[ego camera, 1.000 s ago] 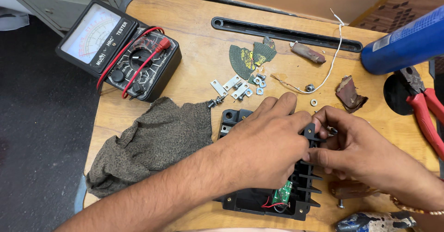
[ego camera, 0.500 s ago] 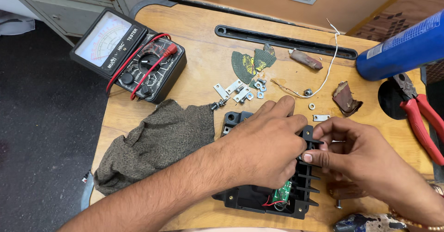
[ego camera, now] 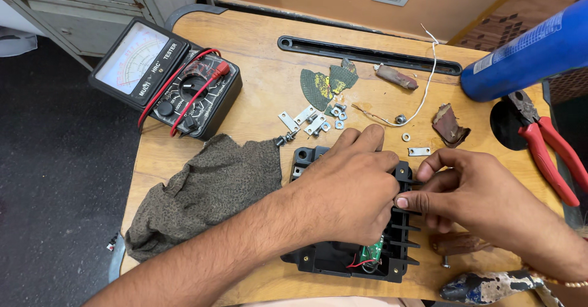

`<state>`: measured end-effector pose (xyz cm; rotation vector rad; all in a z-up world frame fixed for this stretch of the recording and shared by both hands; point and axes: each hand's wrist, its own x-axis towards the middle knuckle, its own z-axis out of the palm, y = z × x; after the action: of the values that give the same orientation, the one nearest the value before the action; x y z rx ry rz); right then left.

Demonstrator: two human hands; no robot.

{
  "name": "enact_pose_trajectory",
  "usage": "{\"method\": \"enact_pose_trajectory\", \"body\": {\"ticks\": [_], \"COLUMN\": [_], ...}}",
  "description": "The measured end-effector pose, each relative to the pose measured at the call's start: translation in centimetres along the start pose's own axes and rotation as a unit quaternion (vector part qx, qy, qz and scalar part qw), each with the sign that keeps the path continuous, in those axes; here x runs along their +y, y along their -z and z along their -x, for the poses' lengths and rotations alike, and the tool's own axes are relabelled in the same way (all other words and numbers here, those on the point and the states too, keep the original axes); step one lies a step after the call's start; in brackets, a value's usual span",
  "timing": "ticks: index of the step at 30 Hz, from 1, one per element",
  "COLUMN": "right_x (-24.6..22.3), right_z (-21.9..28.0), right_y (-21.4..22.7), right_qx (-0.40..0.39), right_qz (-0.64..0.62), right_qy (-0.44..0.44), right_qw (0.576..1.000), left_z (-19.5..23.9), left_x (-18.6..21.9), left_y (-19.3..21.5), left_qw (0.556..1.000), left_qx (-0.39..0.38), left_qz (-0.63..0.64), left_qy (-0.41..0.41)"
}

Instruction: The person assembles internal components of an electronic device using pliers and a screwdriver to secure metal brackets and wires into a black plastic housing.

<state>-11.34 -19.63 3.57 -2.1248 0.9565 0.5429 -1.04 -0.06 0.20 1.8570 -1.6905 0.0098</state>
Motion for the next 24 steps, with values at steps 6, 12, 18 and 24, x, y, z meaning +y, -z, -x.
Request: {"method": "enact_pose_trajectory", "body": {"ticks": [6, 12, 18, 24], "right_x": [-1.1, -1.9, -0.9, -1.0], "right_z": [0.8, 2.1, 2.5, 1.9], "right_y": [0.0, -0.5, -0.8, -0.8], "right_qx": [0.006, 0.002, 0.034, 0.029], "right_qz": [0.011, -0.161, -0.146, -0.088], "right_qy": [-0.026, -0.077, -0.063, -0.005], "right_qw": [1.0, 0.984, 0.987, 0.996], "left_z": [-0.2, -0.5, -0.5, -0.3], "left_x": [0.2, 0.5, 0.6, 0.1], "left_y": [0.3, 0.5, 0.6, 1.3], "left_qw": [0.999, 0.998, 0.997, 0.995], "left_qx": [-0.039, -0.051, -0.07, -0.092], "left_qz": [-0.004, 0.001, -0.023, 0.037], "left_qy": [0.015, 0.022, 0.006, 0.028]}}
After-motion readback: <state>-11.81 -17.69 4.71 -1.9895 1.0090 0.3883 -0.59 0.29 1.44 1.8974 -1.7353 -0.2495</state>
